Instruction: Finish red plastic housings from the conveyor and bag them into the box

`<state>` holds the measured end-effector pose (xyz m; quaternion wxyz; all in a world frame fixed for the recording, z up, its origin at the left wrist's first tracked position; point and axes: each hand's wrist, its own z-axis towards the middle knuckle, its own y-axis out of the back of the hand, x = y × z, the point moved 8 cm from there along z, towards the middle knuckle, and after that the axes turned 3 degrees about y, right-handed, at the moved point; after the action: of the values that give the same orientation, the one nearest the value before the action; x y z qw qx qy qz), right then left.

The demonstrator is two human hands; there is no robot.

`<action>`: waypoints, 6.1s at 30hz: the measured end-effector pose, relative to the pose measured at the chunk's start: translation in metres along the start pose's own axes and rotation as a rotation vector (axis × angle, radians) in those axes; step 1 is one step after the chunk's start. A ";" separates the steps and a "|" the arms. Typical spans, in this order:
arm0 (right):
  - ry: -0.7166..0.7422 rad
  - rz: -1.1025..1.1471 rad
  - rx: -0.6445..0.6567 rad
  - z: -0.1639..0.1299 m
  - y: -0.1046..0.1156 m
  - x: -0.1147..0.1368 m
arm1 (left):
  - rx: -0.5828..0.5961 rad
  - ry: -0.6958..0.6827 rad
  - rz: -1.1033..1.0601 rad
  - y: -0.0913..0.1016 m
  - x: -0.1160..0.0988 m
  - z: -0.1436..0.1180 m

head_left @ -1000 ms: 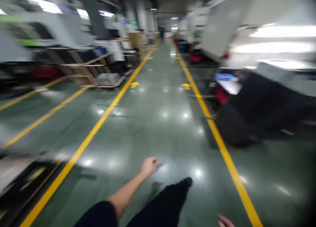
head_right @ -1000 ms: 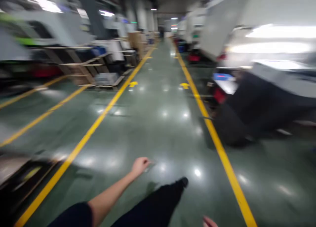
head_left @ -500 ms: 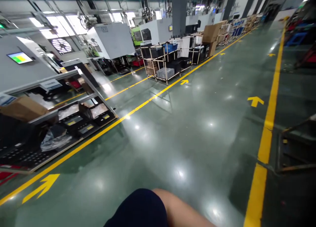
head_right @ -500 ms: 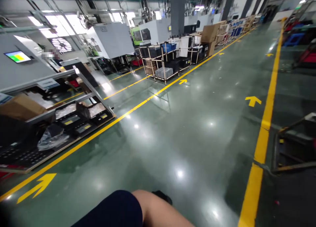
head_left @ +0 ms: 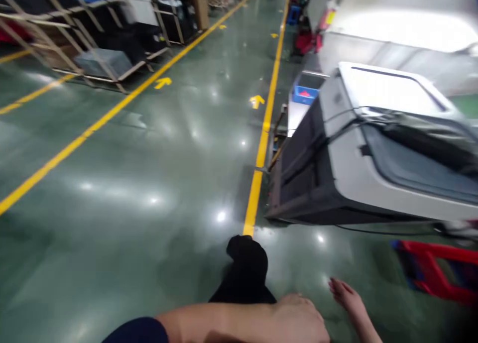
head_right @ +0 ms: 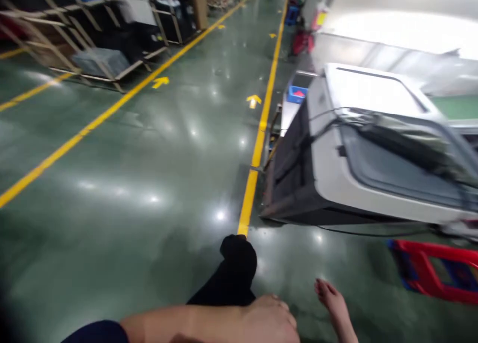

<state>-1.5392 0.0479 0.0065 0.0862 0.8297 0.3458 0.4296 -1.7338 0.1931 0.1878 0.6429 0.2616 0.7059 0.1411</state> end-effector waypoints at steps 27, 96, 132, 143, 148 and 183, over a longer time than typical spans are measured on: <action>-0.175 1.247 0.797 0.366 0.339 0.196 | -0.201 0.604 -0.550 0.061 -0.005 0.682; -0.117 0.763 0.582 1.250 0.592 0.364 | -0.173 0.810 0.701 0.143 0.072 1.588; -0.204 0.064 0.780 1.223 0.607 0.433 | -0.834 1.003 0.500 0.099 0.081 1.571; -0.251 0.122 0.817 1.221 0.598 0.427 | -0.988 0.843 0.411 0.111 0.072 1.574; -0.294 0.196 0.922 1.223 0.589 0.426 | -1.068 0.905 0.281 0.116 0.083 1.572; -0.198 0.001 0.789 1.218 0.623 0.419 | -0.997 1.060 0.231 0.112 0.097 1.574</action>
<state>-0.1226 0.0419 -0.1956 -0.2060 0.8366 0.4738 0.1820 -0.1711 0.1222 -0.0433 0.2393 -0.0922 0.7419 0.6195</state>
